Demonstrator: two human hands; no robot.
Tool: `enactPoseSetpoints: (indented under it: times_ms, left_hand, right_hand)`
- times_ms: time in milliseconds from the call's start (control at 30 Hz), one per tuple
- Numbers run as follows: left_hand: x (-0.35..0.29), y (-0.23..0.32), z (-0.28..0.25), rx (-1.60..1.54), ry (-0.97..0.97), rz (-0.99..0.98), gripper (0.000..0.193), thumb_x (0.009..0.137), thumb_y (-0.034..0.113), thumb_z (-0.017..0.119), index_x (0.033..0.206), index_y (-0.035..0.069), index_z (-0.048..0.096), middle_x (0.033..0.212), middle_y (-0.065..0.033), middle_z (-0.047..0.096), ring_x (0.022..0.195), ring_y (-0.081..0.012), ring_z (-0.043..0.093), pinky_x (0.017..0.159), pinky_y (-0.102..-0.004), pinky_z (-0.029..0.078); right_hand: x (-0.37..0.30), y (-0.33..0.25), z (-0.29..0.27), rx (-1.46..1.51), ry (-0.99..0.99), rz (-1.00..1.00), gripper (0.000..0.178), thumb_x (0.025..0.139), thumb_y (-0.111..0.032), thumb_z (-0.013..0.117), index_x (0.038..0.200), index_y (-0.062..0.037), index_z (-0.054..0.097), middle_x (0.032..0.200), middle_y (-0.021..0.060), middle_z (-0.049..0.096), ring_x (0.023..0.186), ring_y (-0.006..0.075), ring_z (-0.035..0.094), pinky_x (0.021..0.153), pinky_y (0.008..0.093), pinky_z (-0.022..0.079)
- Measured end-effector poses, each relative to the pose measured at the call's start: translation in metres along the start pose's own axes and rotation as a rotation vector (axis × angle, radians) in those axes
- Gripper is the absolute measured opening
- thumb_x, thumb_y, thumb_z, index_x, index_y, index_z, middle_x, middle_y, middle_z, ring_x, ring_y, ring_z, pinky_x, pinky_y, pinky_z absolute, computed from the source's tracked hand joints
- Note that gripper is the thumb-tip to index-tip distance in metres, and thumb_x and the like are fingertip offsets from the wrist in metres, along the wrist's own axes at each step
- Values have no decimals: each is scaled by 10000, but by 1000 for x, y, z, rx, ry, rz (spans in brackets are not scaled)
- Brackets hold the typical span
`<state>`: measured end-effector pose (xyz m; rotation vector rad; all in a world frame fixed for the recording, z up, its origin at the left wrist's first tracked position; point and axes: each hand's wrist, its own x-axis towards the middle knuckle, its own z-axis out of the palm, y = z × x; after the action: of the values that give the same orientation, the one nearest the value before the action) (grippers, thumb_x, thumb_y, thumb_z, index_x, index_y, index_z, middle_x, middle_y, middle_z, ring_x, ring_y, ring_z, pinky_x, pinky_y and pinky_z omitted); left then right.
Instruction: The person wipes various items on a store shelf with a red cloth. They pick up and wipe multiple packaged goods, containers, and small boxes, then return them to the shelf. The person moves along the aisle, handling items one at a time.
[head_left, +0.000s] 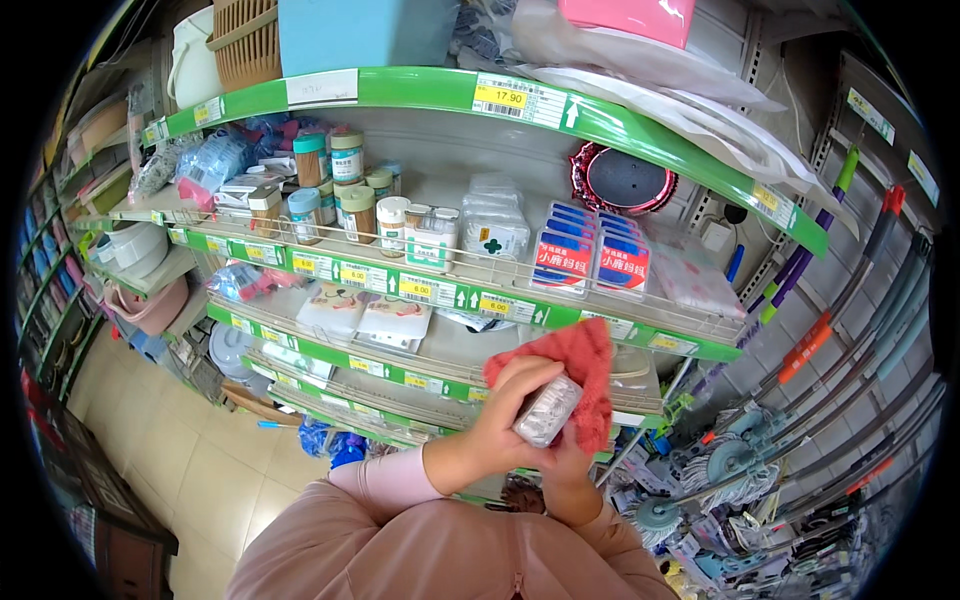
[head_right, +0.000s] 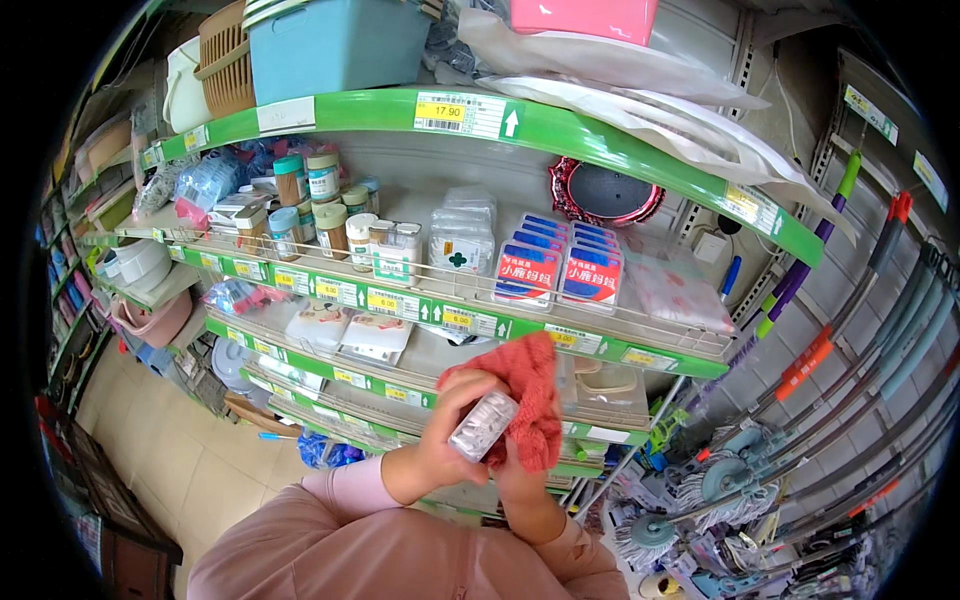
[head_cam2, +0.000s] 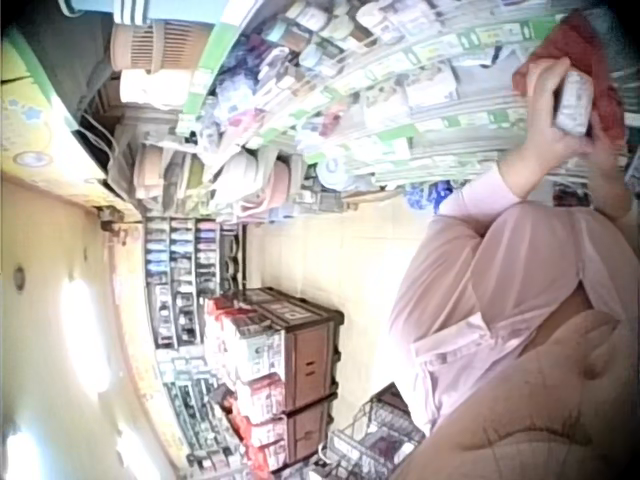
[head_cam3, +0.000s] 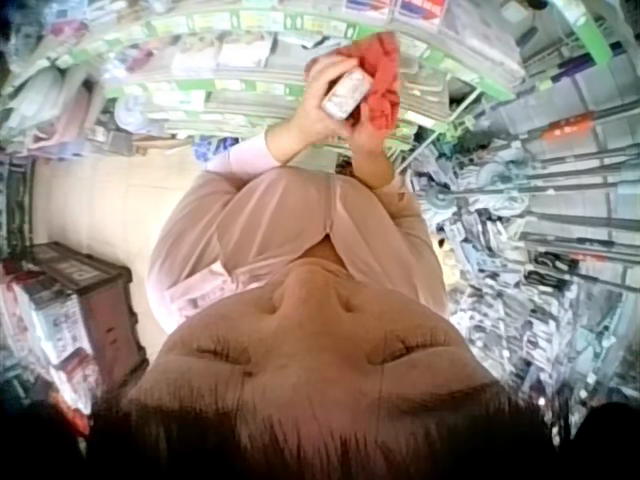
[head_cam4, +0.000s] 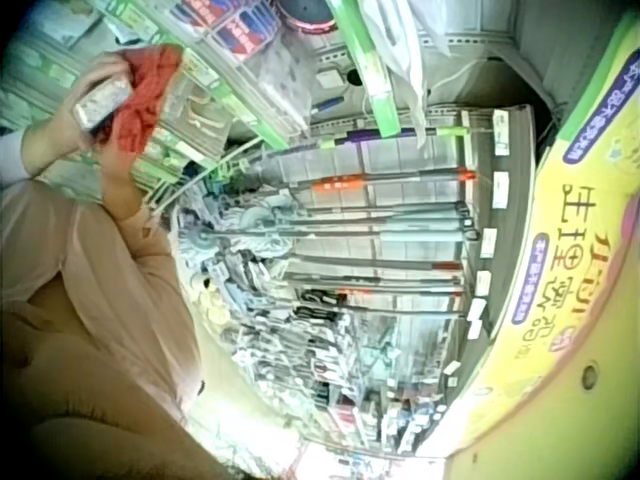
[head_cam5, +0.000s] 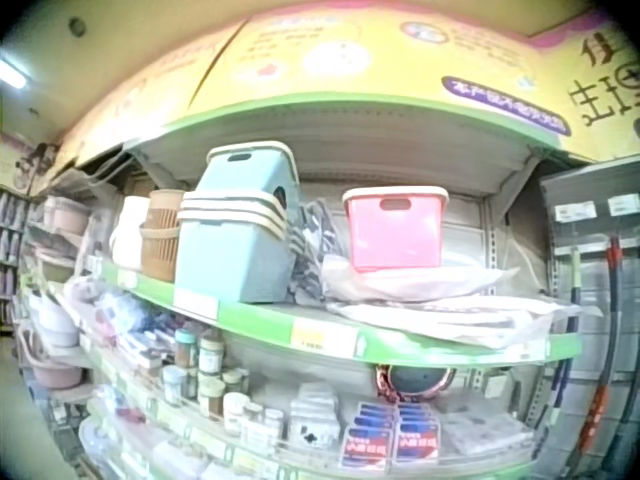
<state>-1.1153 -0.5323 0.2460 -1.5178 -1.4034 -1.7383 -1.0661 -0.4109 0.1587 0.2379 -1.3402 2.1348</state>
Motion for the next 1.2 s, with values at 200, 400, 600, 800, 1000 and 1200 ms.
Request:
enactPoseSetpoints:
  times_ms: [200, 400, 600, 800, 1000, 1200]
  left_hand:
    - [-7, -21, -11, 373, 67, 207, 844, 632, 451, 817, 1275, 37, 461, 1225, -178, 546, 1058, -369, 554, 912, -490, 439]
    - [3, -21, -35, 389, 240, -31, 705, 742, 413, 757, 1262, 35, 466, 1219, -150, 567, 1103, -324, 532, 972, -432, 369]
    - [94, -23, -86, 394, 261, -111, 389, 866, 173, 652, 1203, 19, 537, 1156, -147, 572, 1051, -252, 568, 916, -329, 432]
    - [165, -24, -111, 580, -180, -311, 369, 856, 140, 676, 1179, 31, 536, 1040, -129, 622, 927, -221, 585, 741, -335, 497]
    - [191, -43, -103, 752, -471, -247, 315, 826, 163, 692, 1079, -1, 602, 996, -177, 670, 868, -334, 644, 761, -386, 499]
    - [191, -63, -102, 687, -745, -249, 279, 782, 91, 706, 1036, -11, 656, 988, -143, 660, 882, -307, 621, 777, -358, 496]
  right_hand:
    - [0, -26, 29, -56, -110, 118, 441, 934, -126, 559, 1338, -4, 429, 1287, 104, 534, 1179, 203, 523, 1011, 334, 402]
    - [-15, -50, -7, -372, -142, -54, 500, 821, -33, 696, 1268, 10, 478, 1221, 109, 566, 1106, 175, 543, 980, 328, 419]
    - [-23, -57, -52, -568, 107, -39, 486, 806, 10, 680, 1258, 12, 499, 1176, 102, 585, 1088, 185, 557, 976, 318, 416]
    - [-43, -42, -93, -574, 167, -54, 483, 799, 22, 675, 1253, 17, 508, 1190, 119, 586, 1093, 196, 558, 980, 318, 412]
    - [-59, -45, -109, -476, 363, 20, 475, 800, 1, 685, 1245, 12, 520, 1191, 109, 585, 1089, 190, 557, 977, 318, 414]
    - [-68, -35, -142, -407, 405, 34, 464, 813, -38, 689, 1244, -4, 521, 1195, 91, 580, 1096, 184, 550, 972, 314, 415]
